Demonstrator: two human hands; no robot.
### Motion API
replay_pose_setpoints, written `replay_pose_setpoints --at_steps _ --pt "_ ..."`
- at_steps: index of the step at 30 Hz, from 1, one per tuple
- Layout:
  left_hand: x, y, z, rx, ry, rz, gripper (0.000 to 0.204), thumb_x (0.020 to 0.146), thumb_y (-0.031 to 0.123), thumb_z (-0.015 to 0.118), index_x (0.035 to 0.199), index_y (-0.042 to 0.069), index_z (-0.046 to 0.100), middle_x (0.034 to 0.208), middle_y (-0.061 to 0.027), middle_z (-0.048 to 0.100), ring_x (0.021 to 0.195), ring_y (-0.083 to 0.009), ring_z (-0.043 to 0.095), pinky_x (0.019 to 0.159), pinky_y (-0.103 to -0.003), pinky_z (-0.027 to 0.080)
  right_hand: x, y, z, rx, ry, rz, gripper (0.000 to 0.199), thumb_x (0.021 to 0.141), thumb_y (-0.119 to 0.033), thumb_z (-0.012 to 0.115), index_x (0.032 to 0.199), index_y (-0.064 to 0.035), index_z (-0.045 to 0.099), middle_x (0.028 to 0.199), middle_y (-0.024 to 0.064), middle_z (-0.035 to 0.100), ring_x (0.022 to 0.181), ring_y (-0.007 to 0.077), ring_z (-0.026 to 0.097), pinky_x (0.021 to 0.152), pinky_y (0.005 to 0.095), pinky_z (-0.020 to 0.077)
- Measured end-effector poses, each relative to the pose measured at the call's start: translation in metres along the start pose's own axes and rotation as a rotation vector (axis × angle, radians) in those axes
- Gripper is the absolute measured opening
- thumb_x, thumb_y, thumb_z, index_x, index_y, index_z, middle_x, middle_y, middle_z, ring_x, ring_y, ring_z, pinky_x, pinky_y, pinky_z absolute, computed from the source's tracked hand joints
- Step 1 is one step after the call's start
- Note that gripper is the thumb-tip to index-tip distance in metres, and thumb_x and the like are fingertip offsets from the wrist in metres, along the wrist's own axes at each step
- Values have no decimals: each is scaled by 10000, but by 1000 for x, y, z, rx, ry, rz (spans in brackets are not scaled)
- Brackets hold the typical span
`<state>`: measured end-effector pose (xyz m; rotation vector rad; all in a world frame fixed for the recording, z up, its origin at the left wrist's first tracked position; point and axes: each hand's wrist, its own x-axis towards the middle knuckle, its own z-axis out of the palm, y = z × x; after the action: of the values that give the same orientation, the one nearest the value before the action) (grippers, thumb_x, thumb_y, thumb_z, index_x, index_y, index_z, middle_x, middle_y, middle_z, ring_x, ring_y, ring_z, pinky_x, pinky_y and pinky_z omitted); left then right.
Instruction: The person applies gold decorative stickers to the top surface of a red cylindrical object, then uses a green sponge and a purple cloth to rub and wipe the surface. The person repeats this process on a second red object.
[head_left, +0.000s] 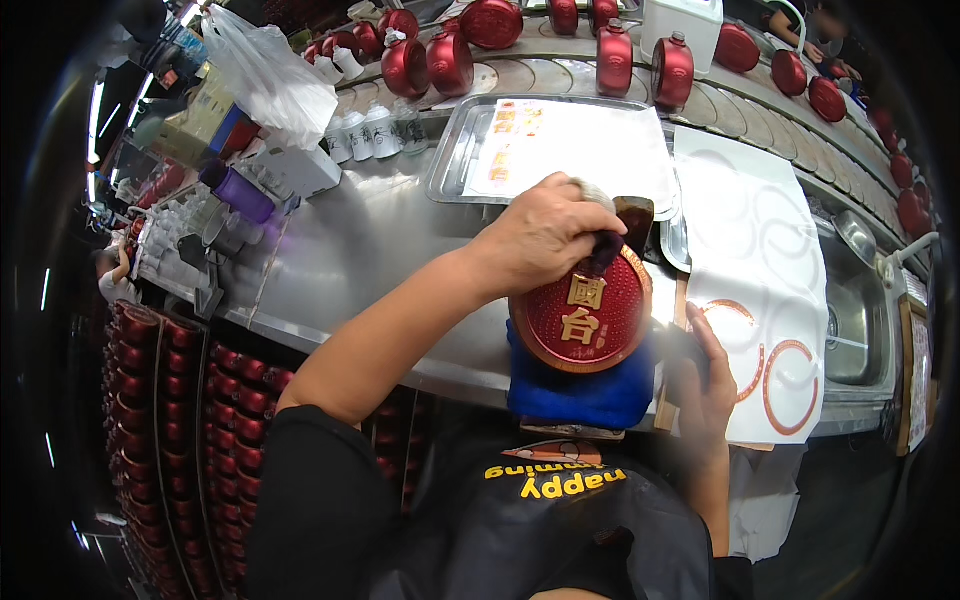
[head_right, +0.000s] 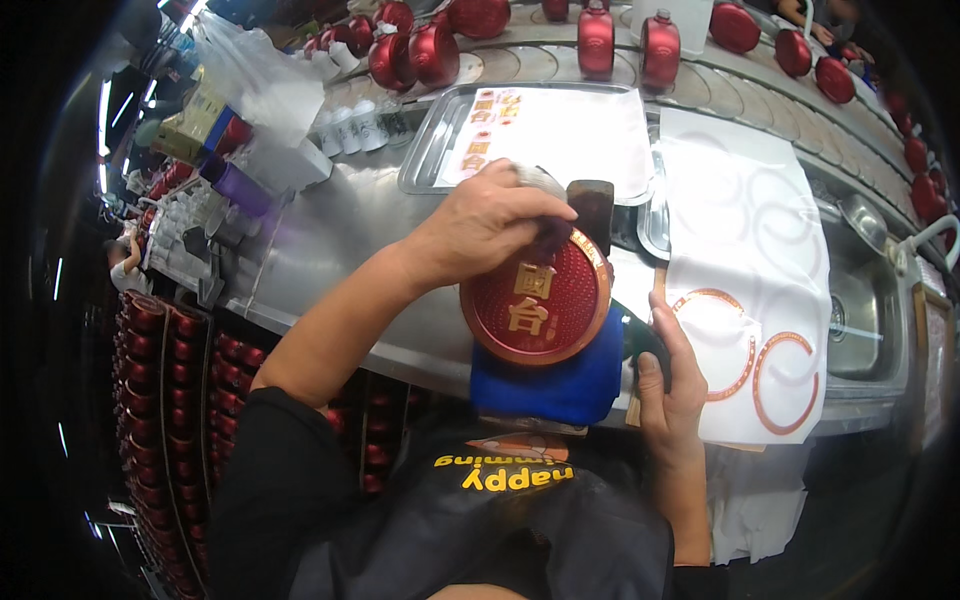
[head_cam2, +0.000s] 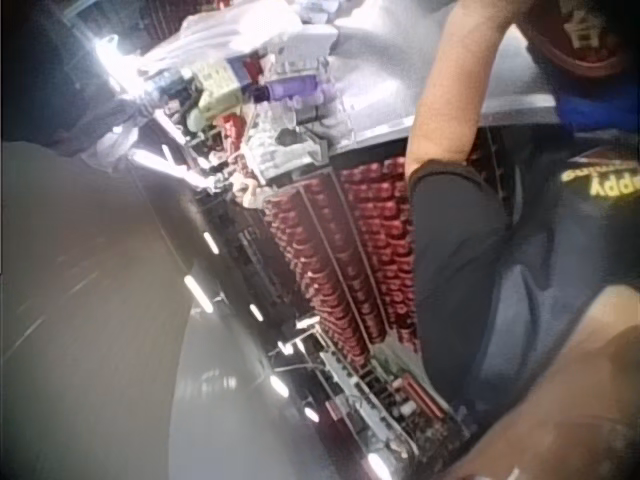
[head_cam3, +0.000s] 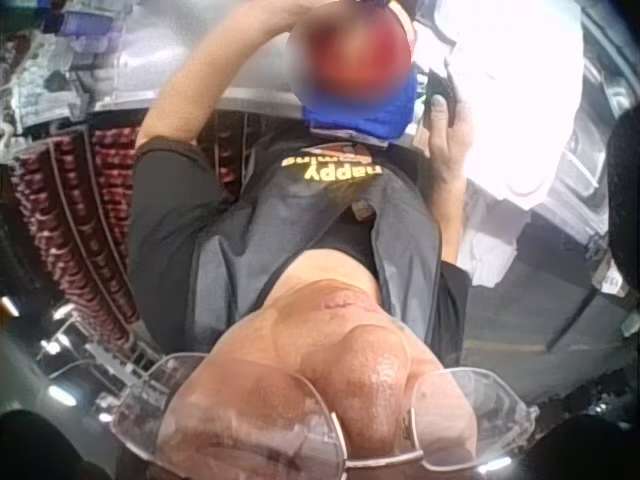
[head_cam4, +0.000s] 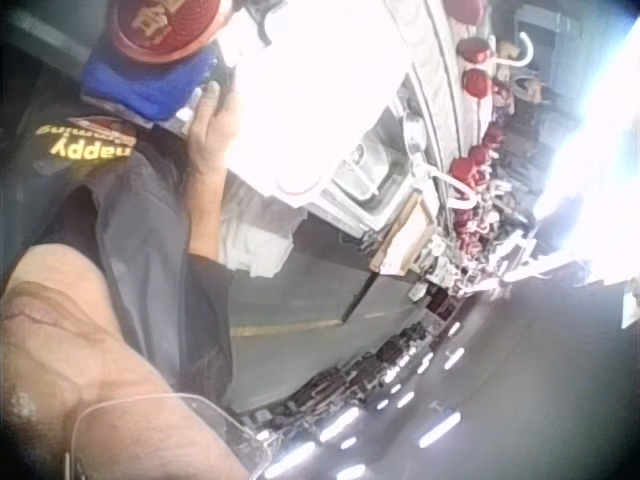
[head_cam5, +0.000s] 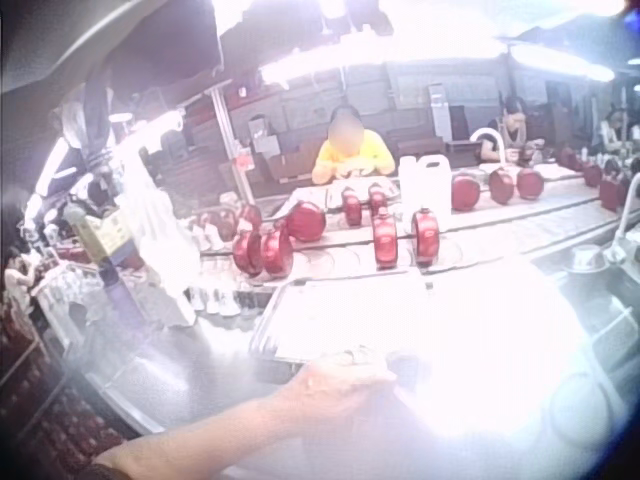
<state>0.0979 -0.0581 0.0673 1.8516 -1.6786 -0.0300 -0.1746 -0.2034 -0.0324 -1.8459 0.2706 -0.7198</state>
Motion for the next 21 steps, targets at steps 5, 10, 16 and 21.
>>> replay_pose_setpoints --at_steps 5,10,16,21 --pt "-68 -3 17 -209 369 -148 403 871 -14 650 1237 114 761 1123 -126 761 1063 -306 653 1006 -387 509 -9 9 6 -154 -223 -3 705 986 -14 645 1606 44 315 1590 259 444 1404 368 524 1120 425 454" --pt "-125 32 60 -337 568 -285 444 886 -67 642 1298 65 742 1255 -163 728 1147 -336 651 1036 -386 504 -5 23 28 -314 -232 -44 979 852 -120 833 1597 110 241 1434 292 504 1320 426 520 1123 470 419" --pt "-147 83 86 211 477 -121 521 769 -54 761 1261 113 785 1156 -118 686 1063 -292 597 950 -359 536 -13 11 43 -356 -73 -86 1026 812 -183 887 1579 116 275 1393 274 529 1272 412 537 1087 472 430" --pt "-117 103 82 369 297 181 495 726 -18 783 1210 81 794 1170 -82 710 1073 -255 584 859 -324 570 -16 9 48 -412 7 -167 911 812 -55 810 1557 123 317 1398 294 527 1271 443 533 1086 493 425"
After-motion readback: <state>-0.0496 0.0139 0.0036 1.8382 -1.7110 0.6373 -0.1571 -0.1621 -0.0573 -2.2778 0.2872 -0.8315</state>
